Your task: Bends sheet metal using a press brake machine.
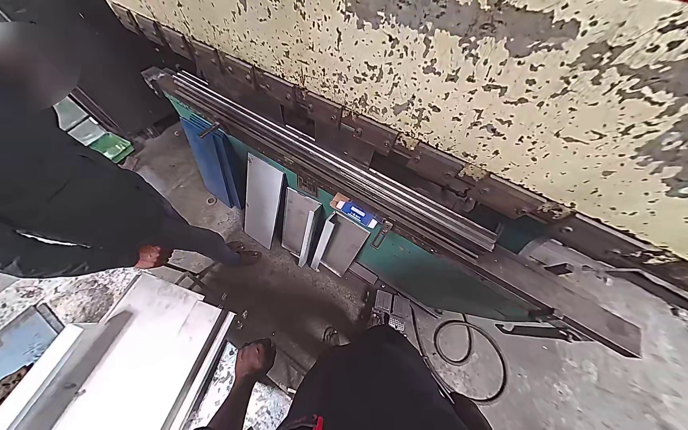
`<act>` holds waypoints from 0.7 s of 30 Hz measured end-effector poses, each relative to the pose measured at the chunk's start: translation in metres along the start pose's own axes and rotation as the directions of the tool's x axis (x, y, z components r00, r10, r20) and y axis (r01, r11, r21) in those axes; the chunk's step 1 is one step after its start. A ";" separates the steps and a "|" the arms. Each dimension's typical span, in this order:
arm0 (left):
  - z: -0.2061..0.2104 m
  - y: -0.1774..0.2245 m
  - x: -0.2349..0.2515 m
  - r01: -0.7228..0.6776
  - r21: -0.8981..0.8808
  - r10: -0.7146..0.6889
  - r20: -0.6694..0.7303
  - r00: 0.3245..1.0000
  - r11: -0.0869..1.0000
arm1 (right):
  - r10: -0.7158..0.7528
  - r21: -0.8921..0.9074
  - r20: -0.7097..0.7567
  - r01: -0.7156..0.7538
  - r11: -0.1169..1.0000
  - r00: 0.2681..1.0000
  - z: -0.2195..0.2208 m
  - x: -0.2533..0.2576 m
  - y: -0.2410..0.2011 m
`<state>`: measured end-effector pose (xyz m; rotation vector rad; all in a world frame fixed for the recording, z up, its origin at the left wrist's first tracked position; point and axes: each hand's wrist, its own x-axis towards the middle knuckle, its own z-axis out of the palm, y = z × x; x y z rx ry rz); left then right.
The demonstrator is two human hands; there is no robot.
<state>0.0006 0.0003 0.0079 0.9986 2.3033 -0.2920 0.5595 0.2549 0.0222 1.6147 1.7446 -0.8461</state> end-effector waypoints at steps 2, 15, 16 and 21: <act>0.000 0.001 0.000 0.000 0.002 0.000 -0.002 1.000 1.000 | 0.003 -0.004 0.004 -0.003 1.000 1.000 -0.001 0.000 0.000; 0.001 0.000 0.002 0.008 0.005 -0.008 0.017 1.000 1.000 | 0.015 -0.039 0.011 -0.014 0.999 1.000 -0.010 0.012 0.001; 0.000 0.001 0.002 0.011 0.000 -0.011 0.024 1.000 1.000 | 0.017 -0.036 0.013 -0.017 0.999 1.000 -0.012 0.014 0.001; 0.002 0.001 0.003 0.005 0.022 -0.005 0.005 1.000 1.000 | 0.015 0.009 -0.027 -0.015 1.000 1.000 -0.018 0.022 0.002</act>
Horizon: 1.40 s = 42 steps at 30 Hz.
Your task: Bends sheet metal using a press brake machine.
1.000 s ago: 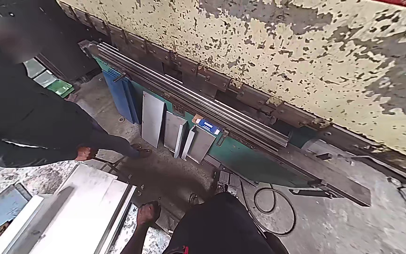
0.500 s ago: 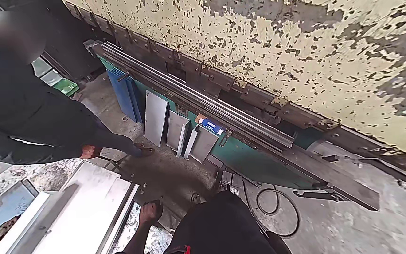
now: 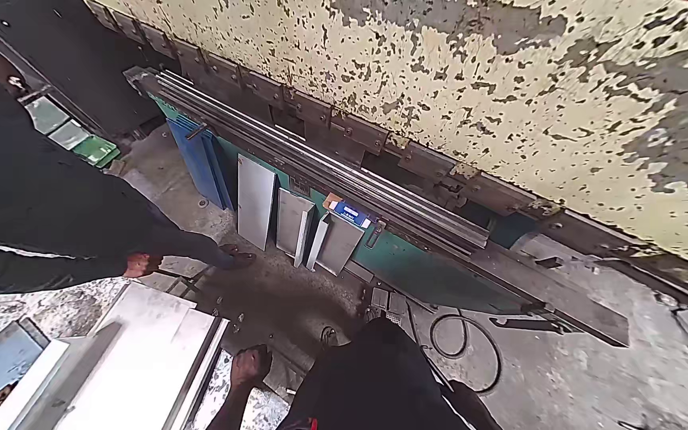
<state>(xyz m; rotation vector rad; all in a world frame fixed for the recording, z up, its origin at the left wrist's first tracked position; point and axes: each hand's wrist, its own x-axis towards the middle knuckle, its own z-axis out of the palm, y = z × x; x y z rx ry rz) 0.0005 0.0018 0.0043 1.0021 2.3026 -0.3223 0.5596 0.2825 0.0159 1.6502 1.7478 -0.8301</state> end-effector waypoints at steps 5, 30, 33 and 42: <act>0.001 -0.001 0.002 0.000 0.008 0.000 -0.014 1.000 1.000 | -0.022 -0.016 0.038 0.023 1.000 0.999 -0.005 -0.002 -0.004; 0.009 -0.003 0.005 0.001 0.011 0.000 -0.026 1.000 1.000 | -0.052 0.014 -0.047 0.052 0.999 0.998 -0.054 0.008 -0.017; 0.012 -0.005 0.007 -0.007 0.020 0.007 -0.041 0.999 1.000 | -0.078 0.010 -0.080 0.080 0.997 0.994 -0.073 0.010 -0.041; -0.014 0.019 0.019 0.070 -0.404 -0.086 -0.021 0.996 0.912 | -0.388 -0.021 -0.068 0.387 0.922 0.919 -0.134 -0.013 -0.194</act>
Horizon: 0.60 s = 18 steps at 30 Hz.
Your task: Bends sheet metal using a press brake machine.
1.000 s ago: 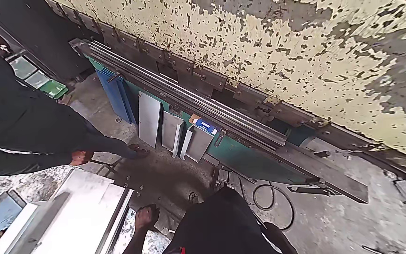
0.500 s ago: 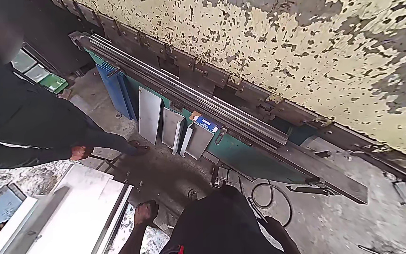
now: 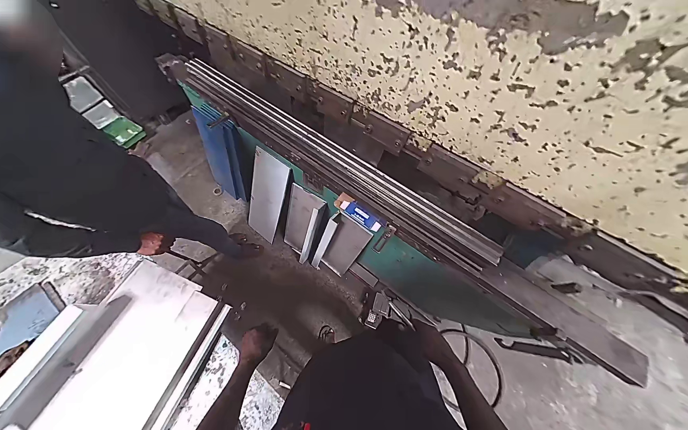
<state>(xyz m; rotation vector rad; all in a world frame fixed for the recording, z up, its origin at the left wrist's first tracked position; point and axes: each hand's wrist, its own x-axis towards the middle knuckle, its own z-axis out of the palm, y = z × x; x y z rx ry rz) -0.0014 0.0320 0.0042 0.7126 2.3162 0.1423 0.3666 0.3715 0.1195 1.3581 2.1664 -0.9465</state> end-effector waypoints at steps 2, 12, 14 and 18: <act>-0.013 0.039 -0.007 -0.103 -0.288 0.099 -0.028 0.995 0.952 | -0.187 -0.007 0.041 0.187 0.982 0.982 -0.005 0.006 -0.047; -0.041 0.180 -0.091 -0.303 -0.920 -0.111 -0.284 0.953 -0.250 | -0.648 -0.049 0.534 0.786 0.617 0.542 0.011 0.007 -0.229; -0.046 0.158 -0.102 -0.353 -0.903 -0.347 -0.258 0.902 -0.246 | -0.632 -0.076 0.602 0.823 0.563 0.488 0.012 0.020 -0.226; -0.028 0.068 -0.119 -0.063 -0.898 -0.575 -0.332 0.748 0.436 | -0.594 -0.080 0.631 0.803 0.590 0.499 0.001 0.062 -0.197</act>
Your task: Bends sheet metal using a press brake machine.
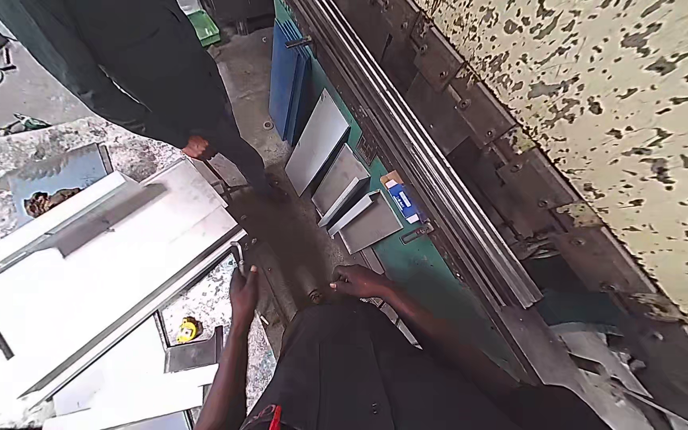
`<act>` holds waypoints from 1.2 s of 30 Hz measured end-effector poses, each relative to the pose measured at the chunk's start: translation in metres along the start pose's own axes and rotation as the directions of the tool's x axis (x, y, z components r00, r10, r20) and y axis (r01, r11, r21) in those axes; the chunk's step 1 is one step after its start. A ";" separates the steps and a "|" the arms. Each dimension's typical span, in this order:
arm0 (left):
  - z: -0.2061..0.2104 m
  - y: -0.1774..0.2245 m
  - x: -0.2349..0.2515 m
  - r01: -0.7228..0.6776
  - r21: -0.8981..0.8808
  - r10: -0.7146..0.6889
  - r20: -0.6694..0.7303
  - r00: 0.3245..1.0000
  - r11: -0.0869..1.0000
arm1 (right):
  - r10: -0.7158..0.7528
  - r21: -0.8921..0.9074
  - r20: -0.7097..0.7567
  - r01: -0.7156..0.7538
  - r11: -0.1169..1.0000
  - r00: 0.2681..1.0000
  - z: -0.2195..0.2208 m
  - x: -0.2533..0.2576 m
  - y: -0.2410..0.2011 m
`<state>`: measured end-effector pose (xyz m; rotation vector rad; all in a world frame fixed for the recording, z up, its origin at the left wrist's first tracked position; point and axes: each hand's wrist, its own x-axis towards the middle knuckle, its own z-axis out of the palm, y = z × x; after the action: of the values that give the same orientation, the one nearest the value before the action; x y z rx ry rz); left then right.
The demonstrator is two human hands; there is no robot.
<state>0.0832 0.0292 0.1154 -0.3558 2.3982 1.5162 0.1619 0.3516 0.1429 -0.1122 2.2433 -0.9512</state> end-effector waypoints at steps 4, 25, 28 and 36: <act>-0.039 -0.045 -0.002 0.212 0.720 -0.187 -0.115 0.975 0.660 | 0.085 -0.005 0.017 -0.085 0.996 0.996 -0.021 -0.003 0.051; -0.076 -0.092 0.034 0.337 0.506 -0.338 -0.093 0.937 0.794 | 0.426 -0.099 0.098 -0.417 0.904 0.900 -0.086 0.170 0.137; -0.084 -0.079 0.071 0.487 -0.011 -0.456 -0.368 0.810 0.873 | 0.328 -0.054 0.094 -0.324 0.944 0.940 -0.102 0.214 0.104; -0.100 -0.053 0.122 0.303 -0.634 -0.674 -0.493 0.550 0.711 | 0.069 0.335 0.297 -0.171 0.926 0.952 -0.076 0.371 -0.083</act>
<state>-0.0219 -0.0911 0.0677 -1.8984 1.9421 1.8498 -0.1822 0.2164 0.0266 0.0535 1.7666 -1.1799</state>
